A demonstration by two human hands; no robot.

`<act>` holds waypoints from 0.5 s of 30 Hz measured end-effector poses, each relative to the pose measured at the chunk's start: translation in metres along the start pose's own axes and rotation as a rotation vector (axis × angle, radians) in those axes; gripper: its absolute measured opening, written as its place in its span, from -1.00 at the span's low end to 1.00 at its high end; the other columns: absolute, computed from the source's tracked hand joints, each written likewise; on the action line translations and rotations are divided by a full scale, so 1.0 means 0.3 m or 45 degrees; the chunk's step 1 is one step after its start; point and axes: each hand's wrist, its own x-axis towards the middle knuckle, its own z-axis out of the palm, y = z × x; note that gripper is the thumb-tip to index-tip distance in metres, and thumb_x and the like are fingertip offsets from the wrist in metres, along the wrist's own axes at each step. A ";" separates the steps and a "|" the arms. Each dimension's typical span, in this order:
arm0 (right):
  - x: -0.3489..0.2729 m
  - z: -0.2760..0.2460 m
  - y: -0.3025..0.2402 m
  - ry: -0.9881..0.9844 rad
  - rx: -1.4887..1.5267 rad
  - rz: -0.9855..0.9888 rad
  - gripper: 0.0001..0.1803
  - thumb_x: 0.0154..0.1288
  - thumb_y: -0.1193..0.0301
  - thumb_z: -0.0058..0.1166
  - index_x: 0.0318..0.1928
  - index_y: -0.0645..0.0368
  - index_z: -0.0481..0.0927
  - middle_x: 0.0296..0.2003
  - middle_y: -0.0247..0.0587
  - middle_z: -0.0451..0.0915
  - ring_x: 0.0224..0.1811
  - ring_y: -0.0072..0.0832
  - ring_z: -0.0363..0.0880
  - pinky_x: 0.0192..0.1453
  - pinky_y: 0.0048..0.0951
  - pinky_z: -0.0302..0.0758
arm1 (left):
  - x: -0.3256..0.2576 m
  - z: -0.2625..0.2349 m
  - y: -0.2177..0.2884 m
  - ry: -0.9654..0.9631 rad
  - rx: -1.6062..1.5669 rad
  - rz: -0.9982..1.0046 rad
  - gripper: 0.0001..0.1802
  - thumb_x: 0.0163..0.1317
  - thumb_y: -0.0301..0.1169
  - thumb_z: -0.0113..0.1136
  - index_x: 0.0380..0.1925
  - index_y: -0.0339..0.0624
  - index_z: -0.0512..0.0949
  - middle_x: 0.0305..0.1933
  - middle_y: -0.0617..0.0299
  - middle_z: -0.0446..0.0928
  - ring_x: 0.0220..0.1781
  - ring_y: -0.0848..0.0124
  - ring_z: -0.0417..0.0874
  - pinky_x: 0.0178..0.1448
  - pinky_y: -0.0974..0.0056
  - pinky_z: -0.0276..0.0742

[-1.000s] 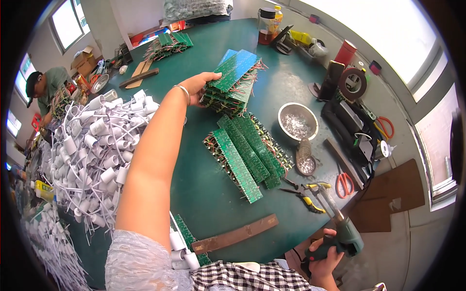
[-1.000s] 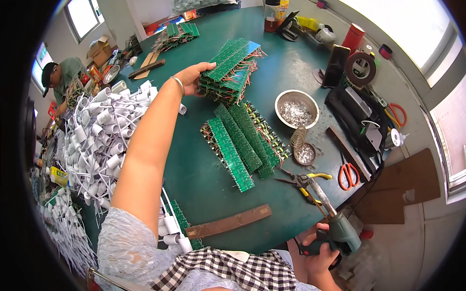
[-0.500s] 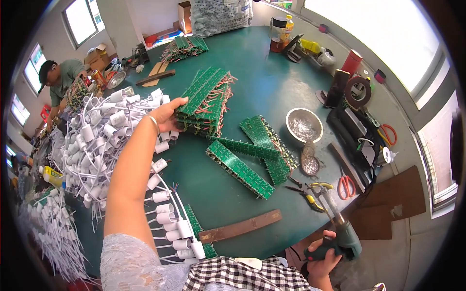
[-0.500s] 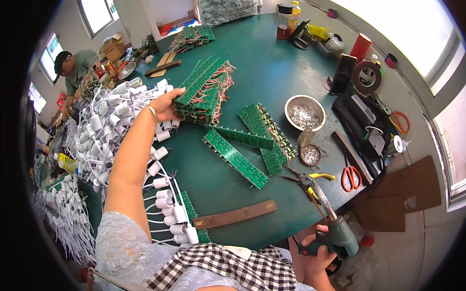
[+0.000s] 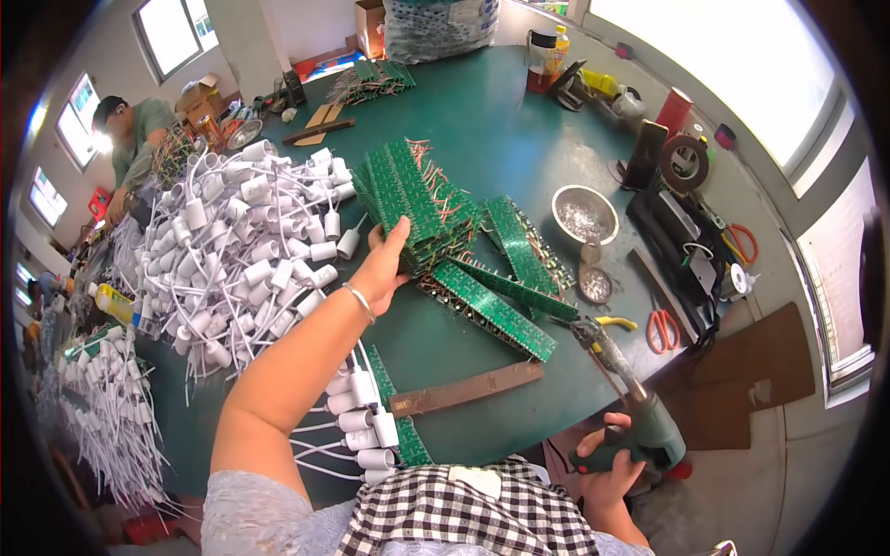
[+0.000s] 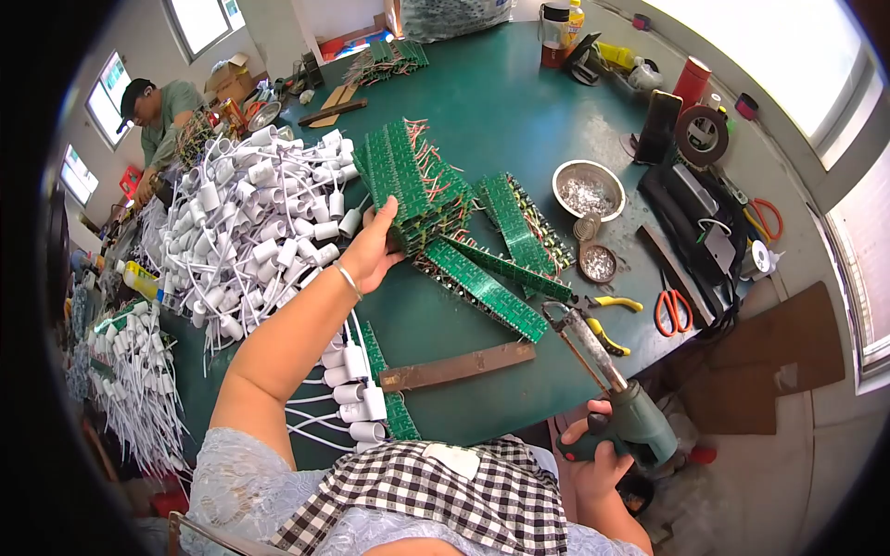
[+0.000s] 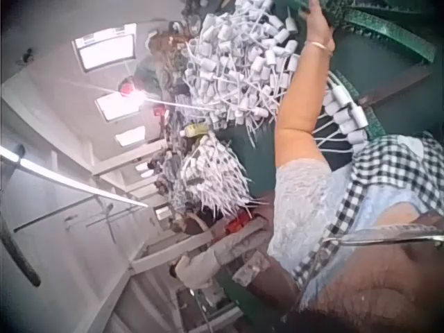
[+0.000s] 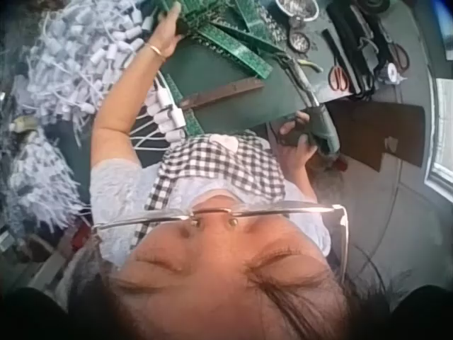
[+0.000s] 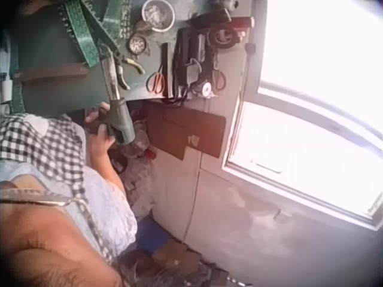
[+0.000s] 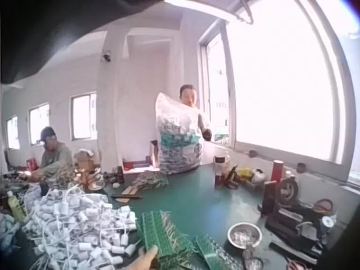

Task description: The person solders light bulb sockets and wires onto a circuit board strip with a soldering iron.

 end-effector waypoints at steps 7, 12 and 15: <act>-0.062 0.007 -0.013 -0.134 0.060 0.064 -0.29 0.34 -0.08 -0.05 0.10 0.38 0.27 -0.57 -0.09 0.50 -0.62 -0.46 0.42 -0.54 -0.52 0.36 | -0.040 -0.074 0.015 -0.016 0.252 -0.211 0.06 0.13 0.48 -0.23 0.48 0.14 -0.18 0.52 0.13 -0.02 0.42 0.09 0.11 0.35 0.02 0.10; -0.081 0.038 0.000 -0.232 0.057 0.154 -0.29 0.28 -0.08 0.02 0.07 0.36 0.31 -0.56 -0.10 0.52 -0.58 -0.48 0.44 -0.49 -0.55 0.38 | -0.319 -0.158 0.085 0.086 0.535 0.201 -0.18 0.30 0.04 0.09 0.40 -0.18 0.09 0.41 -0.10 0.17 0.35 0.18 0.30 0.33 0.13 0.25; -0.104 0.064 0.044 -0.292 0.087 0.252 -0.31 0.23 -0.06 0.05 0.05 0.35 0.35 -0.56 -0.10 0.54 -0.57 -0.51 0.45 -0.47 -0.57 0.37 | -0.526 -0.240 0.071 -0.050 0.693 0.443 -0.61 0.36 -0.42 0.06 0.16 -0.25 0.42 0.04 0.19 0.53 0.07 0.47 0.50 0.20 0.34 0.39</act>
